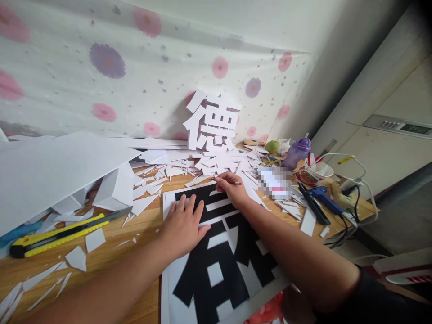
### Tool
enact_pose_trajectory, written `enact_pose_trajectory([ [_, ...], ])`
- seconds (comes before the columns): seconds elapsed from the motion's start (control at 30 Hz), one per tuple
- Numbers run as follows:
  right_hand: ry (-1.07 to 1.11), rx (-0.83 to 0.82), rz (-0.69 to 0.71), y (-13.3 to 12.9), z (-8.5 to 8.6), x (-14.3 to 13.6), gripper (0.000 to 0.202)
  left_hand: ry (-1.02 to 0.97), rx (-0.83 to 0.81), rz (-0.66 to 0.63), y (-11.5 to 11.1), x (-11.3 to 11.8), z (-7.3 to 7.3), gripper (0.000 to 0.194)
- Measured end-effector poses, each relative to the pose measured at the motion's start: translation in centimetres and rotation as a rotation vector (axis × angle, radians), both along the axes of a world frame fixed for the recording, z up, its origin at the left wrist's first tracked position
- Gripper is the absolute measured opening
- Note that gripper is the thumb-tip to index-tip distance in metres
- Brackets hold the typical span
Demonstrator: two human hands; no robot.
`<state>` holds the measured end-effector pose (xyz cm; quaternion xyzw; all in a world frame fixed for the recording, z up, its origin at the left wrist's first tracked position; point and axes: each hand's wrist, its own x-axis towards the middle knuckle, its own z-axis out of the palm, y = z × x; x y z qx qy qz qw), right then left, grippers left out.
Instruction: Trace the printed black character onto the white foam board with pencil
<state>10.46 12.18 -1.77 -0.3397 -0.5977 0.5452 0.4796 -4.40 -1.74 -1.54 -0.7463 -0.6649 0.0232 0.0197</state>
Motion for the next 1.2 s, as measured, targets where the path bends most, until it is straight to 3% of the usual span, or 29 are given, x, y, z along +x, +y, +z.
enact_pose_trajectory([
  [0.13,-0.007,-0.044,0.110,-2.4,-0.1,-3.7,0.024,-0.009,0.022,-0.005,-0.1,-0.1,-0.1,0.070],
  [0.27,-0.008,-0.047,0.122,-3.4,-1.2,-5.8,0.013,-0.022,0.041,0.000,-0.3,0.0,-0.2,0.070],
  [0.53,-0.083,0.026,0.130,-3.3,-2.1,-5.8,0.010,-0.022,0.026,0.067,0.1,-0.5,0.1,0.088],
  [0.77,-0.208,0.100,0.122,-3.2,-2.2,-5.7,0.011,0.045,-0.015,0.106,-0.4,-2.3,1.4,0.082],
  [1.2,-0.294,0.161,0.116,-3.7,-2.3,-5.6,0.004,0.133,-0.072,0.111,-0.3,-2.3,2.7,0.076],
])
